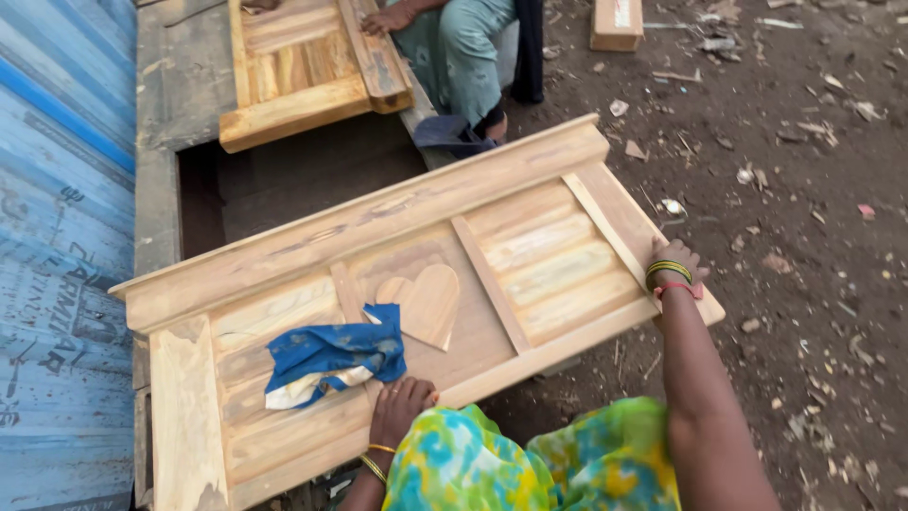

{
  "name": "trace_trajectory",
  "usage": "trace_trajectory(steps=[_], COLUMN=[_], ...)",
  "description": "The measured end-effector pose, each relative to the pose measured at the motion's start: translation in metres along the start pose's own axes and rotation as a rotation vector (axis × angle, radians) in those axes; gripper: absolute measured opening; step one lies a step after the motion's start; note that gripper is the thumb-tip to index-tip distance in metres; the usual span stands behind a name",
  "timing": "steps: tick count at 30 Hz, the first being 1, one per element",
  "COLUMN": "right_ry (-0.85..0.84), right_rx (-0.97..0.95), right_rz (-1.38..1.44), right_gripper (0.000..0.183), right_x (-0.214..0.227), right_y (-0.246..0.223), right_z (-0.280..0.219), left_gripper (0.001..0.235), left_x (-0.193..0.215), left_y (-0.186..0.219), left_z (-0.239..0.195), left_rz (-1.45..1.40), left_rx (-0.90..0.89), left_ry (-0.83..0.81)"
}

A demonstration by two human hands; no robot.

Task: The person sits on the ground and sands a wooden tray with a sanding block. They move the block back and forth across the surface, focusing on the slatted section and the frame.

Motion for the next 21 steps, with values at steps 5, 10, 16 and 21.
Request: trace_trajectory(steps=[5,10,16,21], right_ry=[-0.089,-0.154,-0.065,-0.033], right_rx=[0.101,0.139,0.187,0.286], right_rz=[0.063,0.058,0.089,0.237], right_gripper=[0.061,0.055,0.052,0.058], right_x=[0.012,0.024,0.026,0.014], right_y=[-0.046,0.04,0.078,-0.031], right_z=[0.018,-0.003,-0.017,0.03], left_gripper=[0.013,0.019,0.05,0.044], left_x=[0.003,0.001,-0.003,-0.008], left_y=[-0.002,-0.002,-0.011,-0.013], left_z=[-0.001,-0.003,0.0,-0.002], left_rz=[0.068,0.032,-0.065,0.028], left_rx=[-0.009,0.044,0.071,0.023], left_ry=[0.029,-0.039,-0.057,0.059])
Point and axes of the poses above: each hand's wrist, its own z-axis towards the middle knuckle, its own x-axis out of the back of the hand, y = z × x, the point moved 4 cm from there along z, towards the middle knuckle
